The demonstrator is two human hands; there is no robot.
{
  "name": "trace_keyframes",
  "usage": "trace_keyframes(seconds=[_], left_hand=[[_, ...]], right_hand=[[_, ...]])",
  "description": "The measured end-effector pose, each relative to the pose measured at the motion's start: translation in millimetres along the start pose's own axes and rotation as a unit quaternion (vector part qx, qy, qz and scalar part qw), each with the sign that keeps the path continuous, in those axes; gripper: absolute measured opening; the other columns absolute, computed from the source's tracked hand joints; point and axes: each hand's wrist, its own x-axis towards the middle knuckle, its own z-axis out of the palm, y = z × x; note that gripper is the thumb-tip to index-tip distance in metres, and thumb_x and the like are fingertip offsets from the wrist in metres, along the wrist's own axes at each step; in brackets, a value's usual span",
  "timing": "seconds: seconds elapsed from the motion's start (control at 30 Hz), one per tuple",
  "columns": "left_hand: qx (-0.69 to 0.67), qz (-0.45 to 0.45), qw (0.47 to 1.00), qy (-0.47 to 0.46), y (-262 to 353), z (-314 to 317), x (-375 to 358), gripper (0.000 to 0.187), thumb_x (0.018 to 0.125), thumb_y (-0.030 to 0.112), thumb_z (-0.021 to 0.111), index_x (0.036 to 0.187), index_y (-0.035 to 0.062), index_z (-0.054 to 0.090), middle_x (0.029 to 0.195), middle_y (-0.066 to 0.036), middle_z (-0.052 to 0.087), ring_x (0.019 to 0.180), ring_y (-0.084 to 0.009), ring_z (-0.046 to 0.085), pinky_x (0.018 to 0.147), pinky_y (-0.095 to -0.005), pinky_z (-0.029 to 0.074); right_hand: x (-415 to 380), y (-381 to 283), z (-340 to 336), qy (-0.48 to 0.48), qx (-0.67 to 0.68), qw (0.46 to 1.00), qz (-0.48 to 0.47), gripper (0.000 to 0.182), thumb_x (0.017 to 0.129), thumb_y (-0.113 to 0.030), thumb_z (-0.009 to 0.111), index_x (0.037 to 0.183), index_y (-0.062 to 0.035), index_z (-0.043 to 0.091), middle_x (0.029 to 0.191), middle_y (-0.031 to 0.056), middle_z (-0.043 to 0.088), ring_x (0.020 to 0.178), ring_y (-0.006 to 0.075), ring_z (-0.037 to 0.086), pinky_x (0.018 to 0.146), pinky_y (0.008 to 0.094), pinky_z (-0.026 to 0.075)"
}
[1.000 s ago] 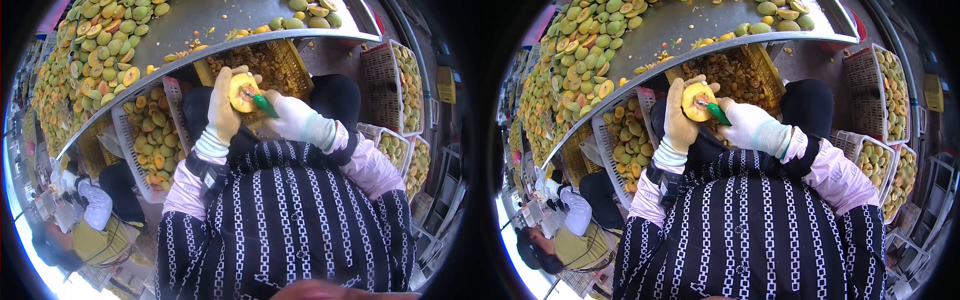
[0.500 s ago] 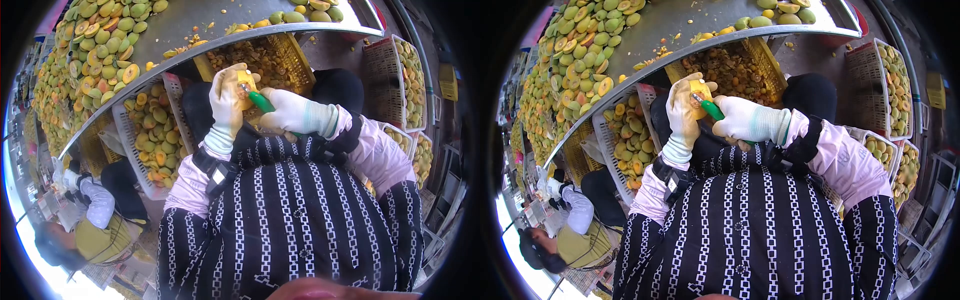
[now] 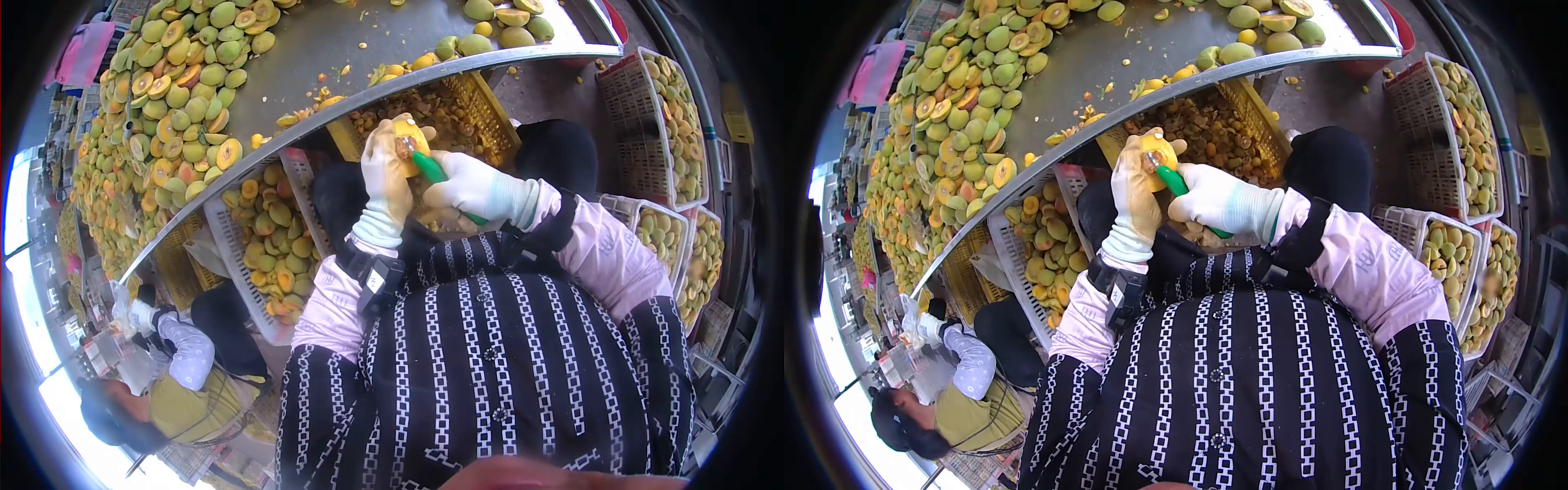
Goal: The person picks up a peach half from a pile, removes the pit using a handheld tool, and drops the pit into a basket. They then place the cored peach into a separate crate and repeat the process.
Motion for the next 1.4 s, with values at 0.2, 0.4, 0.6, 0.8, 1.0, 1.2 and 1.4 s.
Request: trace_keyframes(seconds=[0.2,0.4,0.6,0.8,1.0,1.2,1.4], left_hand=[[-0.089,-0.065,0.991,0.077,-8.0,11.3,15.4,0.049,0.096,0.05,0.036,0.111,0.0065,0.054,0.099,-0.013,0.065,0.075,-0.0249,0.065,0.061,-0.0296,0.052],[-0.091,0.007,0.996,-0.011,14.7,-7.1,18.1,0.057,0.094,0.056,0.039,0.125,0.0089,0.05,0.111,-0.015,0.063,0.089,-0.0289,0.066,0.067,-0.033,0.057],[-0.083,-0.043,0.994,-0.056,27.7,1.4,-9.8,0.065,0.096,0.059,0.029,0.125,0.0056,0.052,0.116,-0.015,0.062,0.096,-0.0243,0.064,0.074,-0.0337,0.055],[-0.052,0.004,0.997,-0.053,34.8,10.5,-27.0,0.064,0.099,0.053,0.027,0.118,-0.0013,0.054,0.107,-0.019,0.063,0.101,-0.0243,0.061,0.091,-0.0329,0.048],[0.022,0.075,0.993,-0.085,38.4,13.8,-35.2,0.057,0.101,0.045,0.026,0.116,-0.0027,0.053,0.102,-0.018,0.065,0.099,-0.0234,0.062,0.09,-0.0312,0.048],[0.005,-0.044,0.989,-0.139,47.7,-0.7,-31.5,0.058,0.1,0.041,0.028,0.115,-0.0078,0.055,0.101,-0.024,0.064,0.094,-0.0282,0.064,0.085,-0.0383,0.053],[-0.052,-0.004,0.994,-0.095,45.6,9.0,-31.1,0.059,0.1,0.042,0.027,0.115,-0.0076,0.055,0.1,-0.024,0.065,0.094,-0.0284,0.064,0.085,-0.0357,0.052]], right_hand=[[6.1,2.4,-7.3,0.181,-0.241,0.953,-0.014,0.035,0.081,-0.016,0.055,0.111,0.002,0.05,0.077,0.0133,0.061,0.058,0.0189,0.062,0.049,0.0282,0.05],[-21.3,8.5,-47.4,0.336,-0.562,0.754,-0.05,0.035,0.089,-0.036,0.056,0.103,-0.0028,0.054,0.079,0.0213,0.065,0.077,0.0364,0.065,0.069,0.0439,0.052],[-28.8,-15.4,-7.3,0.281,-0.548,0.762,-0.2,0.032,0.089,-0.034,0.058,0.096,-0.004,0.054,0.072,0.0192,0.063,0.071,0.0368,0.064,0.063,0.0435,0.051],[-34.7,-15.6,19.4,0.218,-0.513,0.816,-0.151,0.036,0.089,-0.034,0.057,0.09,0.0017,0.052,0.068,0.0224,0.06,0.068,0.04,0.063,0.062,0.0459,0.05],[-33.8,-10.4,24.2,0.192,-0.504,0.831,-0.136,0.036,0.09,-0.033,0.055,0.092,0.0029,0.05,0.069,0.0223,0.061,0.068,0.0393,0.063,0.063,0.0455,0.05],[-31.8,-8.7,26.1,0.174,-0.549,0.806,-0.136,0.034,0.09,-0.03,0.056,0.096,0.0026,0.049,0.071,0.0221,0.062,0.069,0.0396,0.063,0.063,0.045,0.051],[-20.6,-0.5,23.0,0.159,-0.43,0.872,-0.169,0.035,0.091,-0.031,0.054,0.099,0.0029,0.049,0.073,0.0223,0.061,0.07,0.038,0.064,0.064,0.0425,0.05]])
